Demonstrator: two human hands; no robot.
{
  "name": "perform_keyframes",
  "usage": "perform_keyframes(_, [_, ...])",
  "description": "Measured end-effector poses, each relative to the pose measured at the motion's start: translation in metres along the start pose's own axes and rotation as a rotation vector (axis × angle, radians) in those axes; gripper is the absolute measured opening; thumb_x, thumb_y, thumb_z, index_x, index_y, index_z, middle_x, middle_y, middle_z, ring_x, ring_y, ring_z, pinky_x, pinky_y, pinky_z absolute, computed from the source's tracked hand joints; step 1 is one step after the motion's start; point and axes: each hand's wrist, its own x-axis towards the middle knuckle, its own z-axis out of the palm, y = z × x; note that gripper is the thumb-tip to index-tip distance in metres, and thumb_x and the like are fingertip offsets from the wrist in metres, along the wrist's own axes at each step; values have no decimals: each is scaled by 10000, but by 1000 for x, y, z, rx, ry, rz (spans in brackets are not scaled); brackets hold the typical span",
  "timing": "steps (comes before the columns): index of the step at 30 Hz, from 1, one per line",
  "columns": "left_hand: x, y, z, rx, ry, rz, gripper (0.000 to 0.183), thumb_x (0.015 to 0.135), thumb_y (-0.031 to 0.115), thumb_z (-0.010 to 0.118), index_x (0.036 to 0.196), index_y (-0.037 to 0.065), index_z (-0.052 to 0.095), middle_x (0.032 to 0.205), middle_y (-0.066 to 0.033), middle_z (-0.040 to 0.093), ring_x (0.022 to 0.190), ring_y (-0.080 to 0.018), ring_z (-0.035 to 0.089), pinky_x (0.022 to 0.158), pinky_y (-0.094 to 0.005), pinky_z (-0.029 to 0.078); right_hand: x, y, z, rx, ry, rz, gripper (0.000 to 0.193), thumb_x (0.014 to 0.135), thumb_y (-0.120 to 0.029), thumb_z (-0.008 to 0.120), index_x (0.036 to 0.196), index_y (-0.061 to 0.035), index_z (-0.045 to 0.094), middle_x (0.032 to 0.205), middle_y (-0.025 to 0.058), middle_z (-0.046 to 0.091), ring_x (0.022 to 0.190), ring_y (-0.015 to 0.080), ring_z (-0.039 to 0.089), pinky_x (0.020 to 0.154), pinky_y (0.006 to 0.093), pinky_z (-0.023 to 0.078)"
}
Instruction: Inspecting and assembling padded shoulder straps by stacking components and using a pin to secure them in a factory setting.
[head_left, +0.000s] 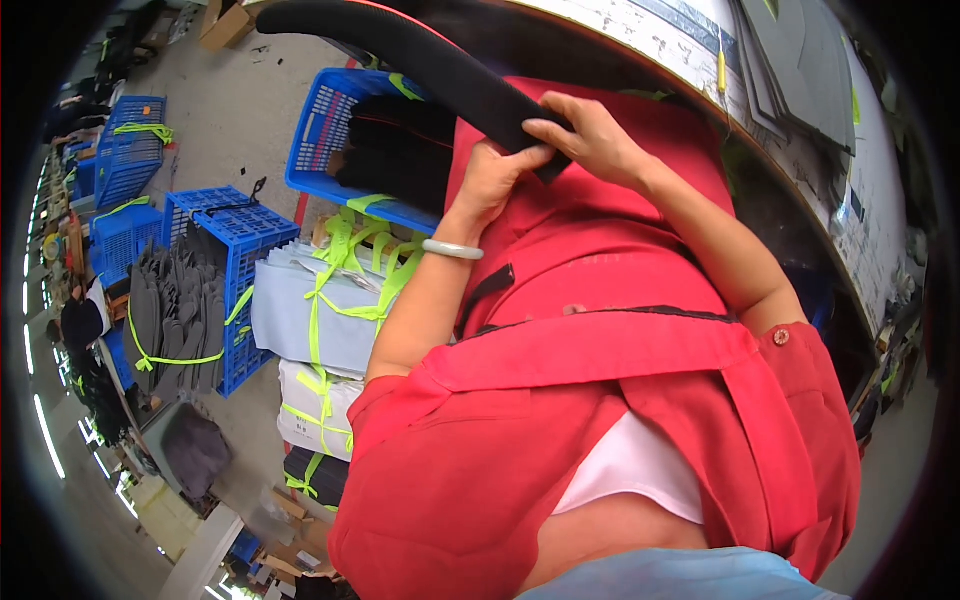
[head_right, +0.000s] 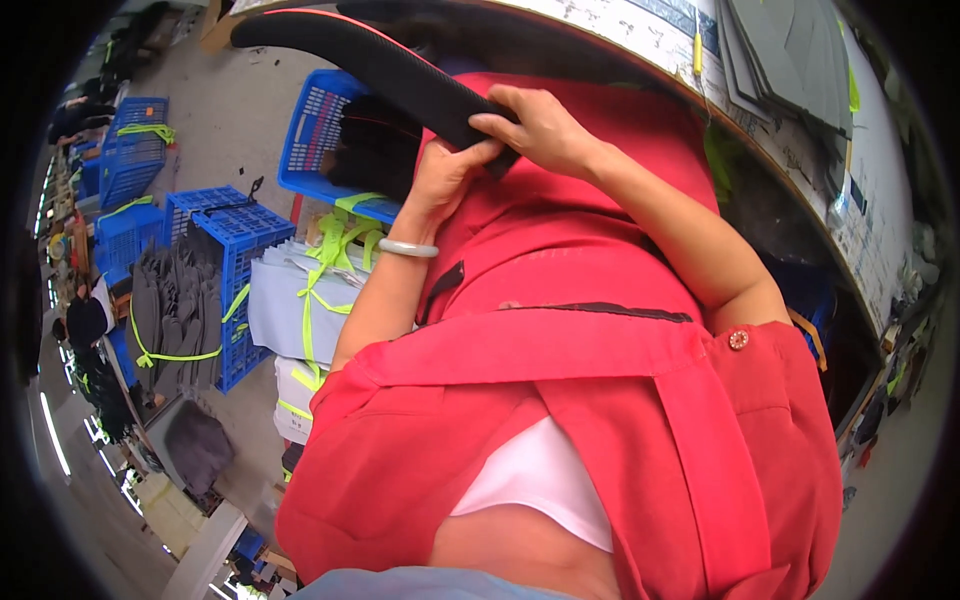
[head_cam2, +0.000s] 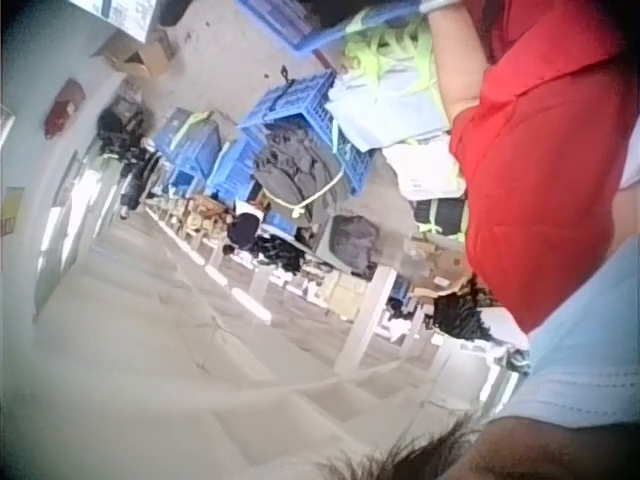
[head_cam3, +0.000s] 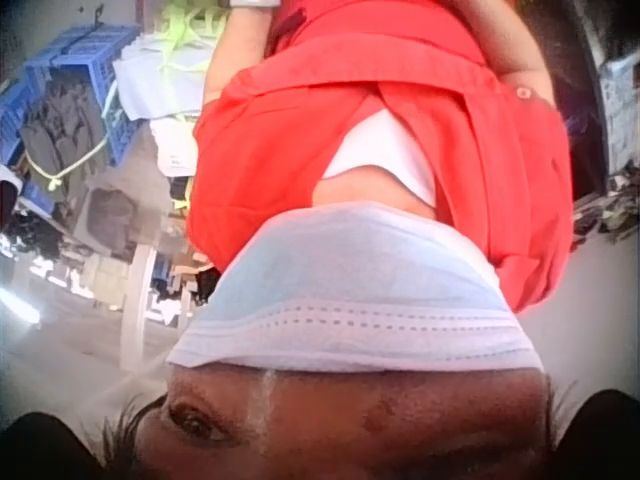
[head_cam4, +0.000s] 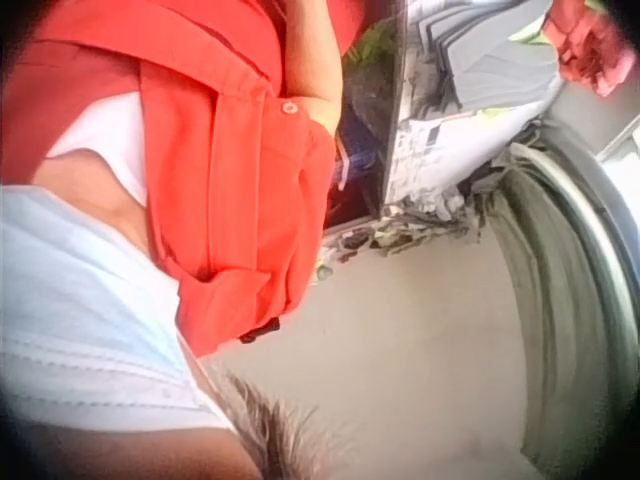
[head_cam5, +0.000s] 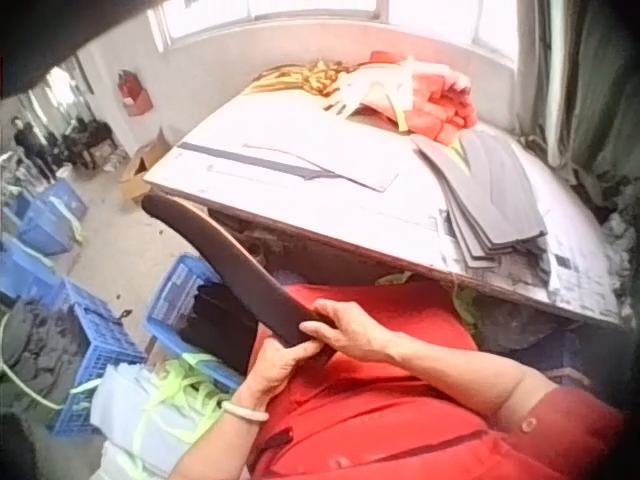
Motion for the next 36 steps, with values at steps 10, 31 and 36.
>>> perform_keyframes(10, [22,66,-71,-374,327,277,185,853,23,657,1038,20,639,981,-105,680,928,-246,661,888,-388,538,-30,-39,-34,168,-376,179,326,930,-273,629,918,40,539,705,47,476,672,109,438,616,290,405])
perform_keyframes(31, [25,34,23,-242,287,344,146,846,-19,680,988,2,654,963,-61,659,847,-149,638,814,-273,517,23,-36,-30,59,83,-22,247,925,-247,606,911,-1,604,680,72,548,658,117,505,631,288,441])
perform_keyframes(36, [15,46,27,-280,229,232,150,842,-26,680,988,1,662,941,-47,664,817,-139,632,787,-262,512,22,-26,-43,129,4,76,231,960,-232,576,866,-22,559,701,-33,462,689,46,409,616,228,383])
